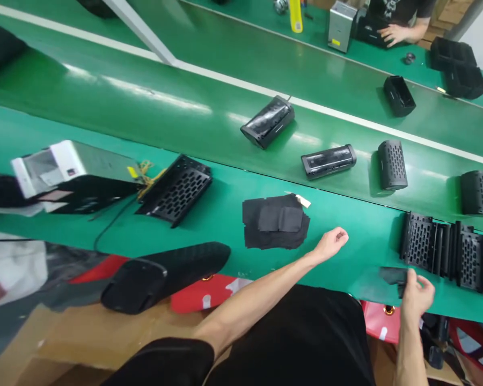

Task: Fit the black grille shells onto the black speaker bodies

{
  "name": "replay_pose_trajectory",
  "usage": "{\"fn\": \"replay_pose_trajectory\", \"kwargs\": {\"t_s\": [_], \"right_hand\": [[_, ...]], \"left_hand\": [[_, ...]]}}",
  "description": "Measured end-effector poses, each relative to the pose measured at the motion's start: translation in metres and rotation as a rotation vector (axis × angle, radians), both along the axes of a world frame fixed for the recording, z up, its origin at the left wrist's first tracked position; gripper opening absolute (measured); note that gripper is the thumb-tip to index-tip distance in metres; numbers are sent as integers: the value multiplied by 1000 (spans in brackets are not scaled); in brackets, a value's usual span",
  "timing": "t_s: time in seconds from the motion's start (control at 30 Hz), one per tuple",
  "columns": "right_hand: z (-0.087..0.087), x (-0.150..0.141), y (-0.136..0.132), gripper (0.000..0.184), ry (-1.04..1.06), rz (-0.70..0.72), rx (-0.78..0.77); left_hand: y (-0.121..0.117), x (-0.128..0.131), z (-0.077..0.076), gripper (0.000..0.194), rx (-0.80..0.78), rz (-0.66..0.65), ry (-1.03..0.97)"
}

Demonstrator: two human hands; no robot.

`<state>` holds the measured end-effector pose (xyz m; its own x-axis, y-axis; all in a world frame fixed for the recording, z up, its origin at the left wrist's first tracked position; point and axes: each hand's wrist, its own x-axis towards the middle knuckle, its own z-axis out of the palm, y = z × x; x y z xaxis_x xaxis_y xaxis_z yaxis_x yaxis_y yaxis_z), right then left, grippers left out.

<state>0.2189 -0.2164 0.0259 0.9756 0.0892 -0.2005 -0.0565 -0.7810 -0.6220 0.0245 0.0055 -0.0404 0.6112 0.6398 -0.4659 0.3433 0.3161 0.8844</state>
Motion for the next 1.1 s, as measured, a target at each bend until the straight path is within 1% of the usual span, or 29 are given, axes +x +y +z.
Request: {"fn": "replay_pose_trajectory", "kwargs": {"t_s": [0.03, 0.1, 0.17, 0.23, 0.33, 0.5, 0.57, 0.6, 0.67, 0.73, 0.77, 0.8, 0.87, 0.93, 0.97, 1.03, 1.1], "right_hand": [[5, 15, -10, 61, -66, -55, -75], [11, 43, -22, 59, -135, -96, -196], [11, 63, -26, 52, -150, -61, -274], [10, 73, -27, 49, -167, -21, -325], [15, 77, -35, 57, -205, 21, -363], [43, 70, -63, 70, -242, 88, -363], [53, 60, -68, 75, -245, 121, -321], [56, 53, -66, 77, -230, 155, -282], [55, 35, -51, 78, -130, 264, -169], [43, 16, -23, 78, 27, 388, -69], [34, 8, -7, 78, 97, 442, -35], [25, 3, 10, 77, 150, 485, -8], [8, -2, 40, 78, 234, 536, 26], [1, 1, 59, 81, 312, 542, 55], [3, 4, 65, 83, 356, 538, 76], [12, 10, 72, 82, 462, 535, 137], [24, 13, 77, 76, 592, 553, 202]], "left_hand": [[0, 1, -2, 22, -14, -13, 3], [0, 2, -5, 21, -46, -30, 12], [0, 1, -6, 21, -76, -38, 19], [0, -2, -7, 21, -96, -32, 21], [4, -10, -5, 24, -115, 11, 20], [8, -19, 0, 36, -176, 97, -5], [9, -17, 6, 44, -214, 110, -35], [10, -16, 9, 49, -249, 107, -61], [14, -12, 15, 62, -386, 70, -153], [20, -10, 18, 71, -514, -18, -241], [23, -10, 18, 72, -527, -68, -250], [26, -11, 17, 69, -501, -105, -229], [31, -16, 13, 56, -380, -124, -126], [32, -23, 7, 41, -292, -91, -23], [32, -28, 6, 35, -262, -74, 22], [28, -38, 5, 28, -182, -64, 121], [23, -47, 11, 24, -86, -62, 225]]}}
